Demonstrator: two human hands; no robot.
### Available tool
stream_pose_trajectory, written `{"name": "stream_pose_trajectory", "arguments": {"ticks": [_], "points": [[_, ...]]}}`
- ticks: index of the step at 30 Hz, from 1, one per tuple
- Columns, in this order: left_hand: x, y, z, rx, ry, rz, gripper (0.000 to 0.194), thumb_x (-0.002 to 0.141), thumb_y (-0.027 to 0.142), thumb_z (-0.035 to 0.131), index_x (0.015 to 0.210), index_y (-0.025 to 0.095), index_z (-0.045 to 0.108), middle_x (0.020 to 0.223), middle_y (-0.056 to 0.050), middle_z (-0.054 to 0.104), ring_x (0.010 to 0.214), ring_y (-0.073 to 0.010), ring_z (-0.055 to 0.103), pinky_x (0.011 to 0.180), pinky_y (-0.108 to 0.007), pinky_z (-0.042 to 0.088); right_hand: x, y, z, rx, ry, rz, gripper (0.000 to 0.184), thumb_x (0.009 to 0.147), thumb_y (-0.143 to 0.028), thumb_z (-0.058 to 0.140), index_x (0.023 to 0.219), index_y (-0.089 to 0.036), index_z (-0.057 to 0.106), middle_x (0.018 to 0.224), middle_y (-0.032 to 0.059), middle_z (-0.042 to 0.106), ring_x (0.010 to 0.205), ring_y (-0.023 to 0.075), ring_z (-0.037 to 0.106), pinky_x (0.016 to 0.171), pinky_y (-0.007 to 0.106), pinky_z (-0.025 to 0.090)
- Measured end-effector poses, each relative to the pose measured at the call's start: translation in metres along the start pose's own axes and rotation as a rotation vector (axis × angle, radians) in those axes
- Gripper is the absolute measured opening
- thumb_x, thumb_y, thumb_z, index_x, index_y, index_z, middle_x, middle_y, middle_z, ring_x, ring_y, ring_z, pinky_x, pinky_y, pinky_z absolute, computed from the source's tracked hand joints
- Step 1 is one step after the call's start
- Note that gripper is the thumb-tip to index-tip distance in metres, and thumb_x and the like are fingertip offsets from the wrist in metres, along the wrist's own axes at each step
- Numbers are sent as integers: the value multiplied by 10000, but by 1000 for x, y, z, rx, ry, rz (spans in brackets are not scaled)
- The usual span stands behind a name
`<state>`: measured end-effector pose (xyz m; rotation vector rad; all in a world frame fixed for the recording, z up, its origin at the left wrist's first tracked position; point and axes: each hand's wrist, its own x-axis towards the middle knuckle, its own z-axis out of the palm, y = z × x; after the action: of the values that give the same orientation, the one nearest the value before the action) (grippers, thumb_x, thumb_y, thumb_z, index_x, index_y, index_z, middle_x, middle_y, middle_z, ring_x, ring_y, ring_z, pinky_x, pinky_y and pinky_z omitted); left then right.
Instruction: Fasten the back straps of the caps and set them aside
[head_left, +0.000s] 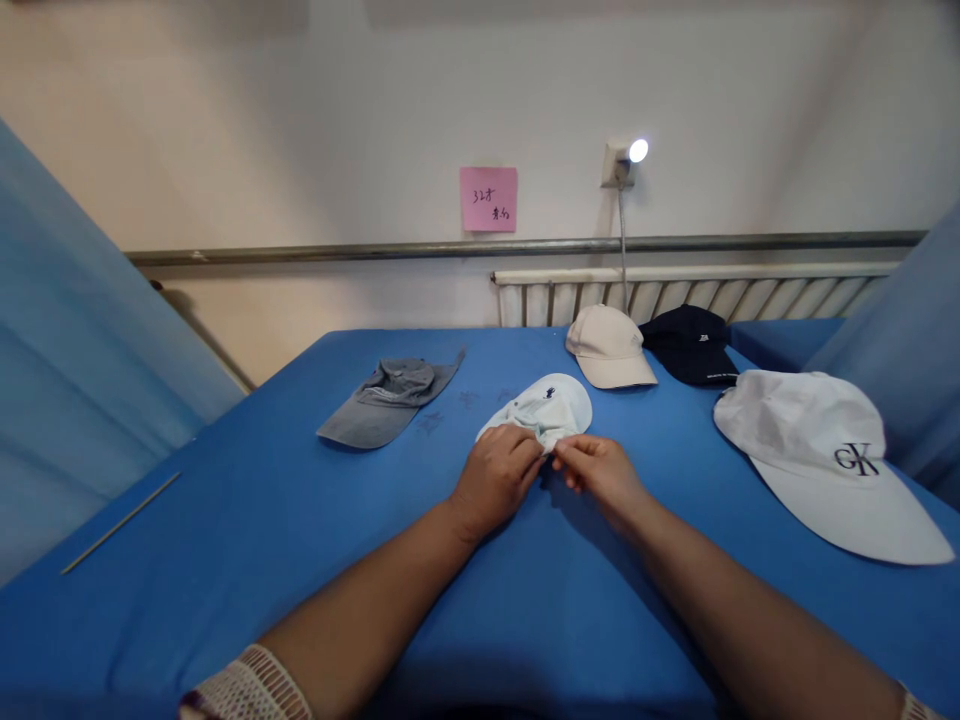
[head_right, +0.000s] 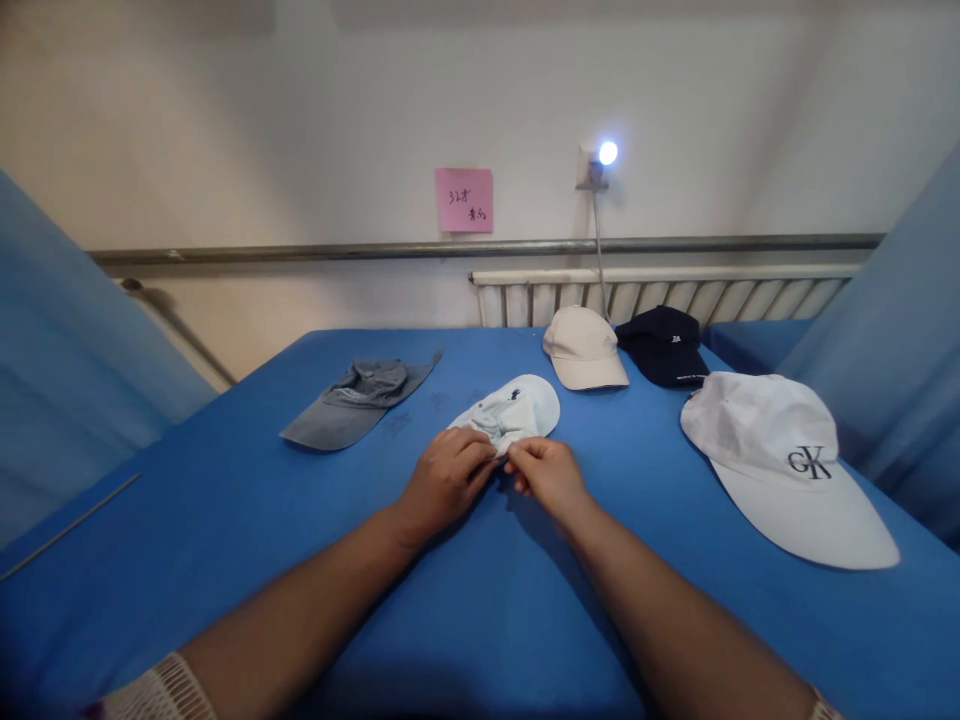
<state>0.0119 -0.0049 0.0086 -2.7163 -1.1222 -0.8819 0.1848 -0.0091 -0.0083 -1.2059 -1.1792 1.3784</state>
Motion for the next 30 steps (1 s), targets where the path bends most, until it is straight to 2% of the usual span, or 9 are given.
{"name": "stream_pose_trajectory", "arguments": {"ticks": [3,7,12,14,17,20,24,30], "points": [[0,2,3,-8,-15,42,171,934,228,468,974,192,630,1000,-74,655,941,-197,576,862,-359,425,-3,-1,1,164,17,105,389,687,-532,710,652,-154,625,589,3,594,442,73,439,417,215,300],[1,8,4,-34,-65,80,212,940,198,443,1048,192,625,1057,-77,655,938,-198,574,858,-365,434,1,4,0,237,57,196,413,654,-522,752,629,-151,572,539,-27,523,406,49,377,365,195,231],[-1,12,2,-121,-111,115,210,926,188,456,1058,181,620,1100,-84,647,977,-206,573,894,-380,430,8,11,-1,278,61,268,337,687,-451,724,652,-159,560,511,-43,484,405,56,385,356,188,237],[-2,11,3,-213,-92,55,180,916,198,475,1024,183,619,1088,-79,649,993,-200,576,907,-369,432,9,11,-2,277,65,250,305,691,-422,715,654,-167,552,500,-50,476,401,57,381,361,191,246],[-2,7,5,-358,-40,-151,154,907,214,489,1002,188,608,1014,-59,657,940,-174,592,856,-317,454,8,11,-3,287,51,220,317,685,-432,717,652,-180,527,511,-51,490,405,57,377,369,193,249],[-2,3,6,-412,-30,-327,156,889,259,521,1000,195,610,927,-32,666,848,-159,605,785,-285,456,7,10,-3,280,50,209,337,672,-451,724,662,-190,512,528,-51,507,419,60,386,386,195,252],[-2,2,8,-399,-105,-391,170,848,324,574,951,198,624,860,-22,662,785,-165,590,711,-271,437,5,11,-2,186,35,162,337,687,-474,696,663,-188,518,505,-58,489,431,64,379,420,202,273],[-3,2,13,-396,-139,-439,184,787,267,610,958,200,611,871,-18,658,781,-164,578,693,-264,427,4,12,3,45,48,79,312,642,-442,696,646,-177,532,545,-34,540,490,88,450,469,215,340]]}}
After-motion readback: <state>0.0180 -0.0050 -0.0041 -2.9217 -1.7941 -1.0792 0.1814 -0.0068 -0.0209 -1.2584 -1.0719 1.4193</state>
